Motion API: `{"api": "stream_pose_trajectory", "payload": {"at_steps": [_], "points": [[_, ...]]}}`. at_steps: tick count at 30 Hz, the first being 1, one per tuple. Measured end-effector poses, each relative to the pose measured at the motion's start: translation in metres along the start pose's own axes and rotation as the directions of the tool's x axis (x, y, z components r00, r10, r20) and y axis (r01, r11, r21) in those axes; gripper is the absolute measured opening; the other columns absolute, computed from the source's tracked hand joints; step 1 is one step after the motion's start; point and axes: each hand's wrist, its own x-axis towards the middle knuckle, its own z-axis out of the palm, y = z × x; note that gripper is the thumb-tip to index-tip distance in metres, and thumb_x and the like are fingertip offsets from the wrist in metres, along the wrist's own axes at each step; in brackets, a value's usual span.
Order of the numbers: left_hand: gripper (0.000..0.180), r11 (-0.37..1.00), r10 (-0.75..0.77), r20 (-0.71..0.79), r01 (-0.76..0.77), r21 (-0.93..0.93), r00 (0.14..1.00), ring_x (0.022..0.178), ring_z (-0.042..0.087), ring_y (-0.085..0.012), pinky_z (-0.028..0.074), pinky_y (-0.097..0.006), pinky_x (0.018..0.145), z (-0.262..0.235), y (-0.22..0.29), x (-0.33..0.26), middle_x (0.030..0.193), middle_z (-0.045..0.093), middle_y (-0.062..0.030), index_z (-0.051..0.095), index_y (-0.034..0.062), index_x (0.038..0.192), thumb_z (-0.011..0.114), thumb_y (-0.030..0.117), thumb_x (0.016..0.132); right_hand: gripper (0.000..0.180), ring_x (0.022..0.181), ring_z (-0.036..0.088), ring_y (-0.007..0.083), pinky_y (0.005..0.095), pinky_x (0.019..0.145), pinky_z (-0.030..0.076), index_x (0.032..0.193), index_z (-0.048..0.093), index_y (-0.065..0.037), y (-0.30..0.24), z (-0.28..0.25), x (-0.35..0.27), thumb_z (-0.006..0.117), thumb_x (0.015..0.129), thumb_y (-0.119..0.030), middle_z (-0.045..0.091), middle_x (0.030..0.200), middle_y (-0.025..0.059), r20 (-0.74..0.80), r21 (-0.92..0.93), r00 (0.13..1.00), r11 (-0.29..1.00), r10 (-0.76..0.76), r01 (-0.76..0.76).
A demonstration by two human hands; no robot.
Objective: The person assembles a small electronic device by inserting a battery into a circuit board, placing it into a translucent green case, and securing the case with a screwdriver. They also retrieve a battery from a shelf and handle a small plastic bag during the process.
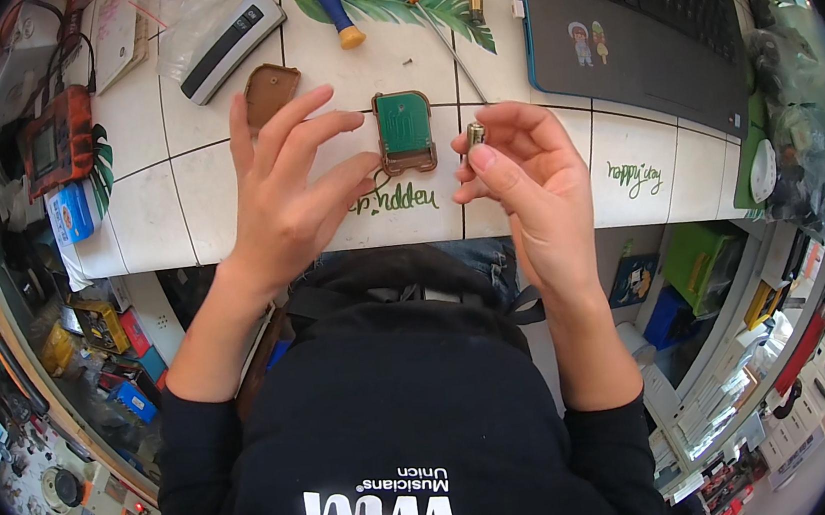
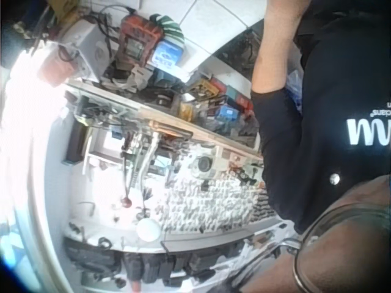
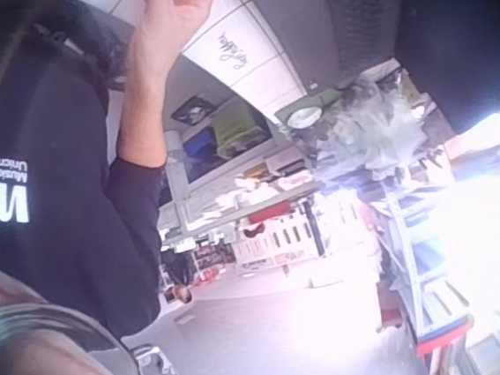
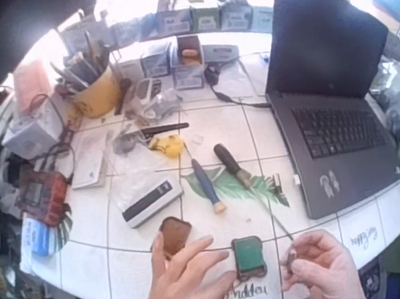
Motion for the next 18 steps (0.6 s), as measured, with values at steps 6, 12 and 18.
{"api": "stream_pose_trajectory", "payload": {"at_steps": [6, 12, 18], "points": [[0.015, 0.981, 0.19, 0.023, -0.188, -0.055, 0.982, 0.114, 0.05, -0.021, 0.016, -0.053, 0.109, 0.013, 0.003, 0.03, 0.099, 0.057, 0.0001, 0.06, 0.0135, 0.07, 0.071, 0.008, 0.061, 0.02, 0.087, 0.057, 0.0139, 0.0266, 0.077, 0.049, 0.103, 0.057, 0.002, 0.004, -0.024, -0.006, 0.061, 0.086, -0.005, 0.06, 0.1, 0.0093, 0.049, 0.027, 0.999, 1.0, 0.007, -0.009], [0.041, 0.989, 0.112, 0.086, -0.103, -0.111, 0.99, 0.111, 0.052, -0.0198, 0.019, -0.051, 0.108, 0.015, 0.005, 0.05, 0.096, 0.057, -0.0005, 0.059, 0.0122, 0.095, 0.076, 0.014, 0.058, 0.021, 0.083, 0.059, 0.0136, 0.0273, 0.077, 0.049, 0.104, 0.057, 0.001, 0.005, -0.036, -0.007, 0.062, 0.086, -0.007, 0.061, 0.099, 0.0086, 0.085, 0.314, 0.992, 0.942, 0.094, -0.116], [0.052, 0.994, 0.075, 0.174, -0.06, -0.091, 0.982, 0.096, 0.055, -0.021, 0.024, -0.048, 0.105, 0.016, 0.007, 0.051, 0.097, 0.059, -0.0014, 0.059, 0.0115, 0.109, 0.076, 0.02, 0.06, 0.024, 0.081, 0.059, 0.0129, 0.0257, 0.076, 0.049, 0.105, 0.056, 0.002, 0.004, -0.036, -0.002, 0.065, 0.083, -0.004, 0.061, 0.092, 0.0073, -0.021, -0.22, 0.988, 0.965, -0.15, 0.142]]}}
